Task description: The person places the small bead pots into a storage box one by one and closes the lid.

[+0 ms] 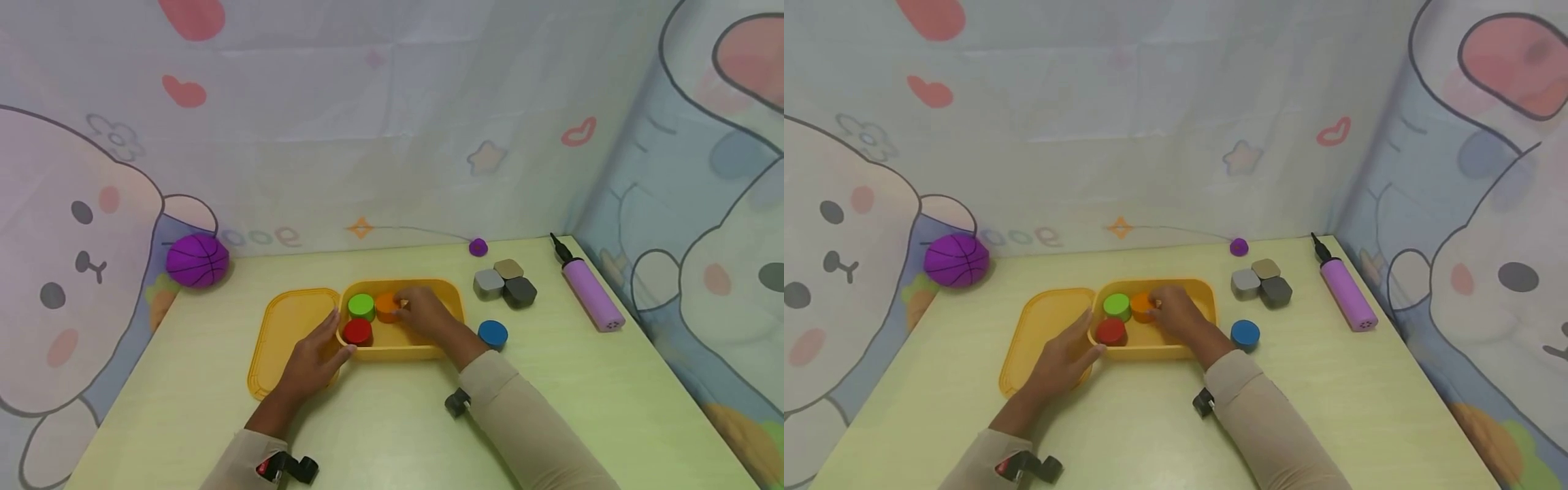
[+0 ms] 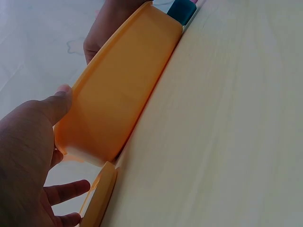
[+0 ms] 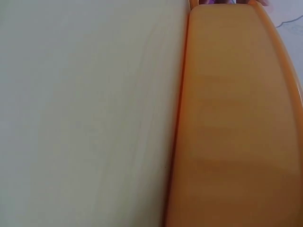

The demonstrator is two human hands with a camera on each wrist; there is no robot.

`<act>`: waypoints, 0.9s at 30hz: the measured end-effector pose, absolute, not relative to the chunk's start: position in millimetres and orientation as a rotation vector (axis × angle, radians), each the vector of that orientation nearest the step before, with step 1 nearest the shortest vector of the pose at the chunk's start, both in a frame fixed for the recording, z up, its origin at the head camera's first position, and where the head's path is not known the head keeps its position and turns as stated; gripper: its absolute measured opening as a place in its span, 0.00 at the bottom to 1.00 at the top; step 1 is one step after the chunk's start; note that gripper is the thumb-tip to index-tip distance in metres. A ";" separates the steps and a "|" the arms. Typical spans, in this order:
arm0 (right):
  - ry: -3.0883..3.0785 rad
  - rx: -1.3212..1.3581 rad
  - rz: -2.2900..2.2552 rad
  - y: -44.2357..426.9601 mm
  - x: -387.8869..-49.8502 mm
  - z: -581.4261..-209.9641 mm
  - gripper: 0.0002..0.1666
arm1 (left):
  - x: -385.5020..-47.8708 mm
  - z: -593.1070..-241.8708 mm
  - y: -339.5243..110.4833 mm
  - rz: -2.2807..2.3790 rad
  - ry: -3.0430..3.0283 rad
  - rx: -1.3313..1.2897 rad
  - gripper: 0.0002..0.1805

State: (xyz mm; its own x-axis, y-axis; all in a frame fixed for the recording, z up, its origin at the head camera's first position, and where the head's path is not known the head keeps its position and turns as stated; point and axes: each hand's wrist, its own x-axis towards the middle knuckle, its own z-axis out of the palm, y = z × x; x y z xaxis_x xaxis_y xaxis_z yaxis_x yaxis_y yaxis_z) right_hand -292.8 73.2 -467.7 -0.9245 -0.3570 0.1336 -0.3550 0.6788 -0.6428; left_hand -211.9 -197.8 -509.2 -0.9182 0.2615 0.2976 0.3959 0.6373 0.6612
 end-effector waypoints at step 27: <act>2.990 -0.851 -1.185 108.0 -270.2 -458.0 0.20 | -212.9 -512.0 -199.9 -1.113 -2.682 -0.555 0.44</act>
